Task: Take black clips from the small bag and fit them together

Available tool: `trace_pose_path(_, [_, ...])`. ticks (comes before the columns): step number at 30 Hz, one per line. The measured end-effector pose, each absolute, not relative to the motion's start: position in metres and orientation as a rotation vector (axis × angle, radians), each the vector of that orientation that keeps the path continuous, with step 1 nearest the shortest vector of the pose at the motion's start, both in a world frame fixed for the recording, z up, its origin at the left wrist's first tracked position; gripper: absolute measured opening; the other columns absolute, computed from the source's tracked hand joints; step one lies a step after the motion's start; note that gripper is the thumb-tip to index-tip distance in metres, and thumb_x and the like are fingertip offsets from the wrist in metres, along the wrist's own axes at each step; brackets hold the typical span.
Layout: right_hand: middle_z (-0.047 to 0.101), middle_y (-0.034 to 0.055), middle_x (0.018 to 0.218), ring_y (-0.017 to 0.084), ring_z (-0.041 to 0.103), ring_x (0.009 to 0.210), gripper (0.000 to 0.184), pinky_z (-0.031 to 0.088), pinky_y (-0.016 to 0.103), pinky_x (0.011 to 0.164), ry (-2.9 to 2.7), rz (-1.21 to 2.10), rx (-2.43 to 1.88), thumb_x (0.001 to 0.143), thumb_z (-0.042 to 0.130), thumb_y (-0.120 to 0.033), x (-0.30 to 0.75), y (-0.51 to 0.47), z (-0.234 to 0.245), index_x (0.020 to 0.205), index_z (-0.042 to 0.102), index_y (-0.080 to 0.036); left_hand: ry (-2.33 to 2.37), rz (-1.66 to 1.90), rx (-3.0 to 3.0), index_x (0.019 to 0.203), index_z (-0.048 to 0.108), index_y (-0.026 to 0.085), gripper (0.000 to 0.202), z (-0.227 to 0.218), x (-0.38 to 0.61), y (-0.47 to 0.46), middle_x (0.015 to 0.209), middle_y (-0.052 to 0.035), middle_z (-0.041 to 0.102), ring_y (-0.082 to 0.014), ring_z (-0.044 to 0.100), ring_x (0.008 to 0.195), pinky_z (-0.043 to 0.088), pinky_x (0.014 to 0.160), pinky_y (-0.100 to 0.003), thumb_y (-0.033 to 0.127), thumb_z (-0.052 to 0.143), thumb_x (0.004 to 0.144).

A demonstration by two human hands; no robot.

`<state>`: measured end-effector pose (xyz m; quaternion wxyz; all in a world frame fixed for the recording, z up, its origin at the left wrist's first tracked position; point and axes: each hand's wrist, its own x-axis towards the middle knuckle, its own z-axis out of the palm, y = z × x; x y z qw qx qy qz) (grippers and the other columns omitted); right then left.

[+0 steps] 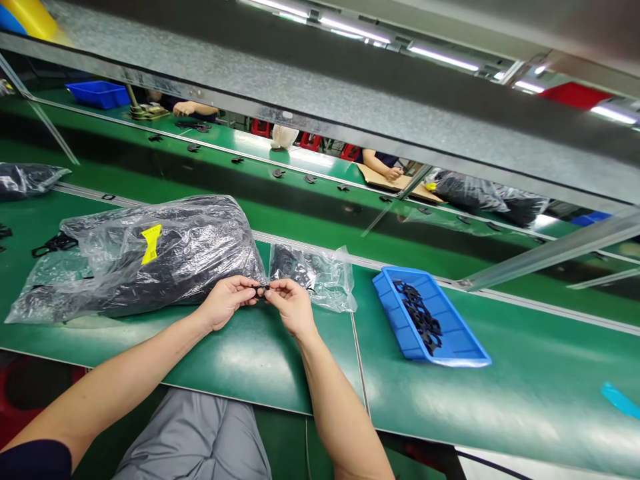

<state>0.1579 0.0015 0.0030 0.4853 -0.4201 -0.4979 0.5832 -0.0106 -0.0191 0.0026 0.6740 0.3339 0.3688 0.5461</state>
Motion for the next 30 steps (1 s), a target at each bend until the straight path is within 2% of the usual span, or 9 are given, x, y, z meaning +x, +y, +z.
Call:
trace_pose_path(13, [0.067,-0.0013,0.064,0.013,0.063,0.057,0.026,0.052,0.028,0.059,-1.354,1.572,-0.998,0.061,0.083,-0.029,0.169,0.005,0.007,0.075,0.064,-0.018,0.911,1.196,0.812,0.085,0.07,0.01,0.028,0.002,-0.012,-0.019,0.076,-0.0078,0.073,-0.0127,0.063,0.064,0.049,0.064,-0.026,0.024,0.079,0.062])
trace_pose_path(19, [0.07,0.0007,0.069,0.013,0.064,0.058,0.031,0.051,0.026,0.057,-1.197,1.727,-0.968,0.059,0.085,-0.025,0.166,0.005,0.008,0.083,0.067,-0.018,0.914,1.205,0.865,0.086,0.071,0.012,0.026,0.002,-0.013,-0.018,0.077,-0.0054,0.071,-0.0119,0.061,0.067,0.048,0.064,-0.025,0.023,0.078,0.064])
trace_pose_path(25, [0.07,0.0008,0.069,0.01,0.063,0.059,0.025,0.048,0.02,0.054,-0.966,1.942,-0.953,0.056,0.086,-0.022,0.16,0.003,0.008,0.071,0.067,-0.016,0.921,1.235,0.856,0.085,0.072,0.012,0.026,0.002,-0.013,-0.017,0.076,-0.0045,0.07,-0.0124,0.061,0.068,0.047,0.064,-0.025,0.022,0.078,0.062])
trace_pose_path(30, [0.068,-0.0004,0.065,0.009,0.06,0.056,0.021,0.046,0.019,0.052,-1.014,1.93,-0.96,0.056,0.086,-0.021,0.16,0.002,0.007,0.068,0.069,-0.016,0.947,1.228,0.866,0.084,0.071,0.012,0.024,0.002,-0.012,-0.017,0.074,-0.0043,0.07,-0.0125,0.06,0.066,0.046,0.063,-0.025,0.022,0.076,0.063])
